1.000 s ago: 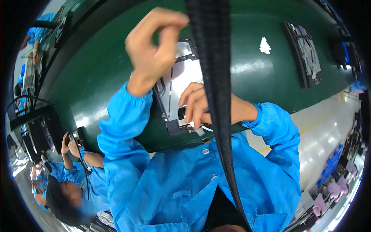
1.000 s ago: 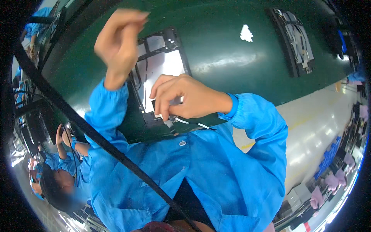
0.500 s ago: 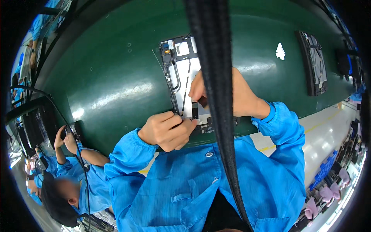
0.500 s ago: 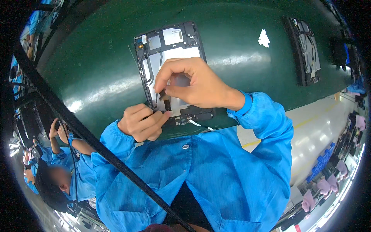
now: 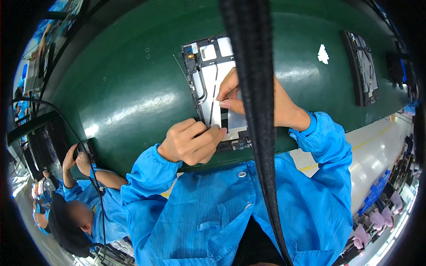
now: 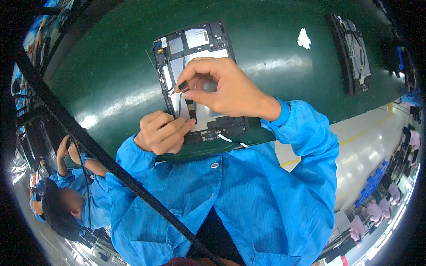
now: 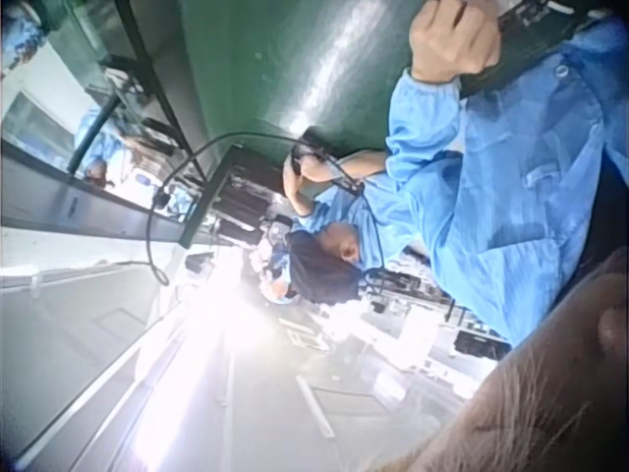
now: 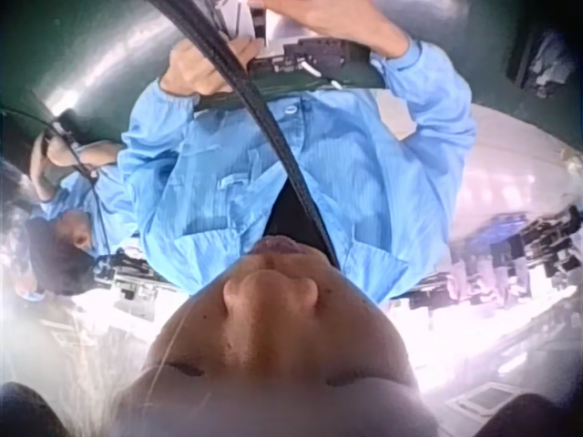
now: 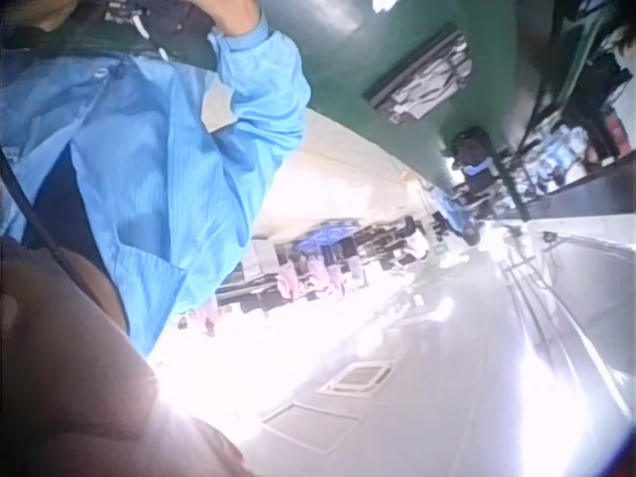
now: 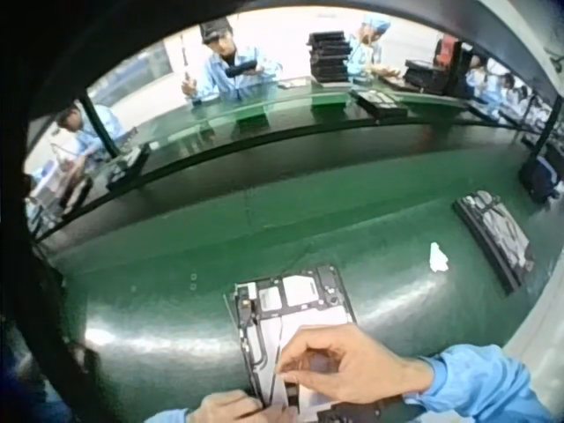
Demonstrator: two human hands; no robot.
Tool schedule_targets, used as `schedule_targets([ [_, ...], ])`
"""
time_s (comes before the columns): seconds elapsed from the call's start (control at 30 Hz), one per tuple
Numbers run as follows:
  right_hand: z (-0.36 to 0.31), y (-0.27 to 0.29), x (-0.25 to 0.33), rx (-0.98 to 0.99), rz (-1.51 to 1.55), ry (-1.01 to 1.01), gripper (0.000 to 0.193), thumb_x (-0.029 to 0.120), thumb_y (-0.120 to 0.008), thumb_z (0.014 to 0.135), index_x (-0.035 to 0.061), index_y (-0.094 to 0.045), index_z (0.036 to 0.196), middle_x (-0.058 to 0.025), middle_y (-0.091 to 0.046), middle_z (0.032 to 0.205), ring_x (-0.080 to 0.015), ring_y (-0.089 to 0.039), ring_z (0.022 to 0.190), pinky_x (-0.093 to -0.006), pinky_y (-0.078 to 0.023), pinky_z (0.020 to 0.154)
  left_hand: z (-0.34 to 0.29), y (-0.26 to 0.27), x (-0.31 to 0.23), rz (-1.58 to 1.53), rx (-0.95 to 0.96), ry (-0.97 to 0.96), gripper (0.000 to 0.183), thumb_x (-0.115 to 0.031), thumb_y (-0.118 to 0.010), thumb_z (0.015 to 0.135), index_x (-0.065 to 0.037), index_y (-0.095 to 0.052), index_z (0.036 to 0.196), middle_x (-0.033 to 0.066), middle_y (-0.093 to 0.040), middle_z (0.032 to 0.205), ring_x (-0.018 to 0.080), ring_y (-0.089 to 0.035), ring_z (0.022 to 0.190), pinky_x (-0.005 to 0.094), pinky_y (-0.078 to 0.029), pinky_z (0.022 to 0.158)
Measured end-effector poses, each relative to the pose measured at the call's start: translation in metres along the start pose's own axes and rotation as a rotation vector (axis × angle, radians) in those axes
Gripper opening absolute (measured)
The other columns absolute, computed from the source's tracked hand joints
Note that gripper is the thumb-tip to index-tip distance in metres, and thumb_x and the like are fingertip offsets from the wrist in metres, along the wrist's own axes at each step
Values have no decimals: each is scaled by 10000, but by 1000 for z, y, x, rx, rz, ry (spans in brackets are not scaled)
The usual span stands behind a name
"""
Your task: The person takes tablet assemblies from a conveyor line, connects and routes ribbon cables and adhesive strips onto each chassis by hand and with a tool, and passes the assembled units along the line.
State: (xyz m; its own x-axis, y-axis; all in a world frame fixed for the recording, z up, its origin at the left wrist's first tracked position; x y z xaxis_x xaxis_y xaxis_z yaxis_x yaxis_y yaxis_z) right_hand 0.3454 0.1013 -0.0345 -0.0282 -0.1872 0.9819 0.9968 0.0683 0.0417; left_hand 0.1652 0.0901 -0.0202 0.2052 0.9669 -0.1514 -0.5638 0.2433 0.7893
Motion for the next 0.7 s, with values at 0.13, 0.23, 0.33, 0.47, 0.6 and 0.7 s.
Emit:
schedule_targets([
  [0.13, -2, 3, -2, -32, -25, -40, 257, -40, -796, 973, 17, -766, 1221, -75, -803, 1085, -145, -753, 1017, -327, -609, 894, 3, -3, 9, 33, -8, -14, 599, -176, -726, 571, -29, -877, 1132, 18, -748, 944, 148, -557, 655, 304, -473, 523],
  [0.23, -2, 10, 0, -84, -103, 32, 314, -31, -795, 973, 35, -762, 1279, -77, -796, 1128, -140, -751, 981, -319, -608, 887, 10, -3, 18, 51, 34, -3, 617, -186, -732, 585, -60, -879, 1172, 8, -733, 944, 153, -567, 677, 305, -493, 555],
  [0.33, -2, 23, -1, -179, -114, 82, 392, -21, -793, 975, 50, -738, 1356, -87, -788, 1195, -132, -749, 970, -311, -605, 878, 15, -7, 29, 45, 58, 26, 626, -184, -730, 602, -81, -877, 1201, 6, -706, 945, 164, -578, 700, 319, -506, 584],
  [0.47, -7, 43, 8, -268, -216, 142, 460, -41, -716, 972, 58, -703, 1421, -65, -771, 1177, -149, -723, 1108, -308, -565, 933, 19, -8, 40, 22, 56, 59, 619, -177, -725, 606, -74, -876, 1197, 27, -688, 936, 185, -578, 699, 341, -497, 581],
  [0.6, -23, 35, 29, -20, -437, 125, 543, -113, -611, 802, 112, -799, 1259, -113, -724, 1349, -339, -618, 1337, -445, -521, 1085, 12, 6, 38, 81, -17, 85, 630, -138, -719, 580, -79, -879, 1187, 37, -655, 901, 199, -576, 680, 350, -485, 568],
  [0.7, -50, 11, 42, 181, -568, 138, 585, -111, -634, 756, 165, -829, 1234, -140, -650, 1507, -441, -509, 1489, -549, -459, 1214, 6, 16, 35, 103, -125, 72, 603, -102, -711, 571, -75, -876, 1150, 42, -639, 876, 206, -573, 663, 355, -473, 552],
])
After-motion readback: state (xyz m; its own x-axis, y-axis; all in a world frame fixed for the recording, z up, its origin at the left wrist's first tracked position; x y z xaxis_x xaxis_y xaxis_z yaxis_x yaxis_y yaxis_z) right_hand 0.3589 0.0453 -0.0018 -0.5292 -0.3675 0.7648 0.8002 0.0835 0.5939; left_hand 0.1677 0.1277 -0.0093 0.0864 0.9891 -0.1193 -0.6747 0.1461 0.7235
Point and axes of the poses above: each hand's wrist, its own z-axis towards the middle knuckle, its own y-axis out of the back of the hand, x = y × z, the point moved 9 cm from there along z, towards the middle knuckle
